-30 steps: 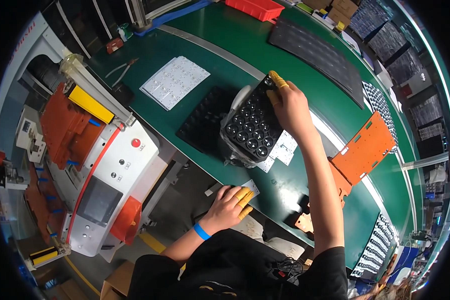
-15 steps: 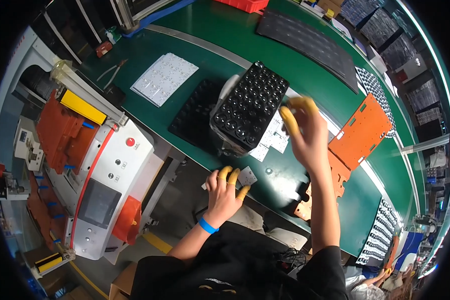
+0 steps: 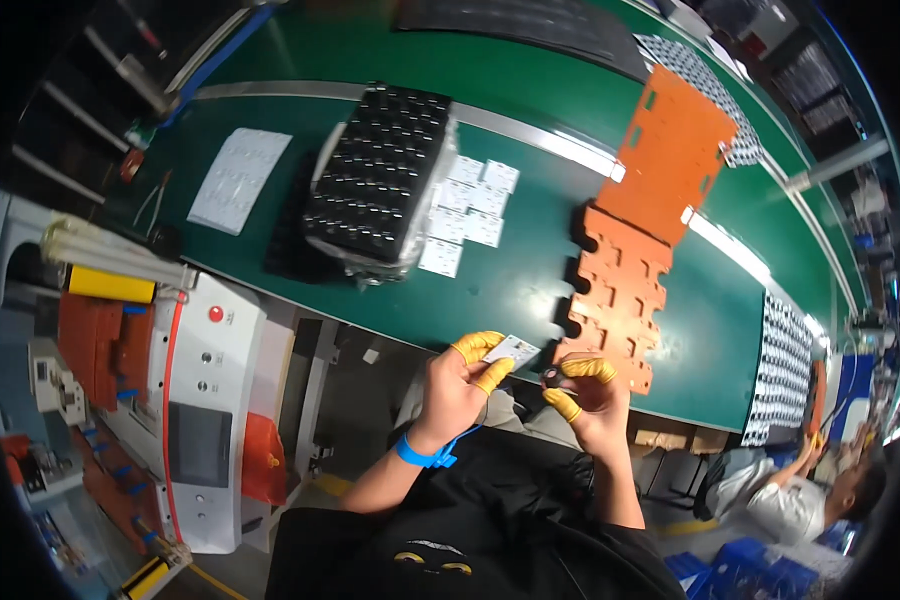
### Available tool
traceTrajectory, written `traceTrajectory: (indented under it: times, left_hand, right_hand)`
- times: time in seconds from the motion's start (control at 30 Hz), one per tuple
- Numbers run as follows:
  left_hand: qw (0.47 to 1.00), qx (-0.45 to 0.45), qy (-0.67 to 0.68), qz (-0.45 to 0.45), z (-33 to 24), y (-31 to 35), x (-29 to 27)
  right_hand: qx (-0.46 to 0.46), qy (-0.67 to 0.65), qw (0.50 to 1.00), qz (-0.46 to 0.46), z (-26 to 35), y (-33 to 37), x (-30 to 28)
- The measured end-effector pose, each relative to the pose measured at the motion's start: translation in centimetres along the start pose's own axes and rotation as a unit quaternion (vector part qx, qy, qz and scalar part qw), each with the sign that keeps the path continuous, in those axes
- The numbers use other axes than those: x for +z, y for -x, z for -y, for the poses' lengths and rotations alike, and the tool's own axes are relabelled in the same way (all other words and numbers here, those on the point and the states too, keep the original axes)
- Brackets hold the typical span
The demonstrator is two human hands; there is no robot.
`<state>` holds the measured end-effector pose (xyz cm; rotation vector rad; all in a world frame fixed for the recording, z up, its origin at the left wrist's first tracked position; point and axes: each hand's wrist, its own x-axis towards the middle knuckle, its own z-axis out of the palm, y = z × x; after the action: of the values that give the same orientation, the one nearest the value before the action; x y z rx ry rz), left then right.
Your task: Peeling individual electronic components from a backing sheet and placing them into a specialized orange fixture tray.
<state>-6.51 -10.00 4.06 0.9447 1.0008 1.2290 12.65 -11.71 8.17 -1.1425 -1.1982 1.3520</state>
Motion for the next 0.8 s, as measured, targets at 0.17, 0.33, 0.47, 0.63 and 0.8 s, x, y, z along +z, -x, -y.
traceTrajectory:
  times: [0.17, 0.33, 0.47, 0.63, 0.8]
  left_hand:
    - [0.996, -0.009, 0.051, 0.077, -0.9, 1.4, 3.8]
    - [0.995, 0.002, 0.031, 0.093, -1.4, 2.1, 5.8]
    - [0.996, 0.015, 0.012, 0.082, -1.2, 2.4, 7.0]
    - [0.997, 0.046, -0.018, 0.065, -0.6, 2.9, 8.0]
    - [0.995, 0.074, -0.05, 0.043, -0.6, 3.0, 8.5]
  right_hand:
    - [-0.017, 0.044, 0.997, -0.056, 0.6, 1.7, -0.8]
    - [-0.1, 0.089, 0.986, -0.099, 0.2, 3.4, -2.0]
    - [-0.148, 0.155, 0.968, -0.131, -0.2, 4.2, -2.5]
    - [-0.213, 0.263, 0.929, -0.152, 0.0, 4.3, -2.3]
    - [-0.261, 0.299, 0.899, -0.184, -0.1, 4.3, -2.0]
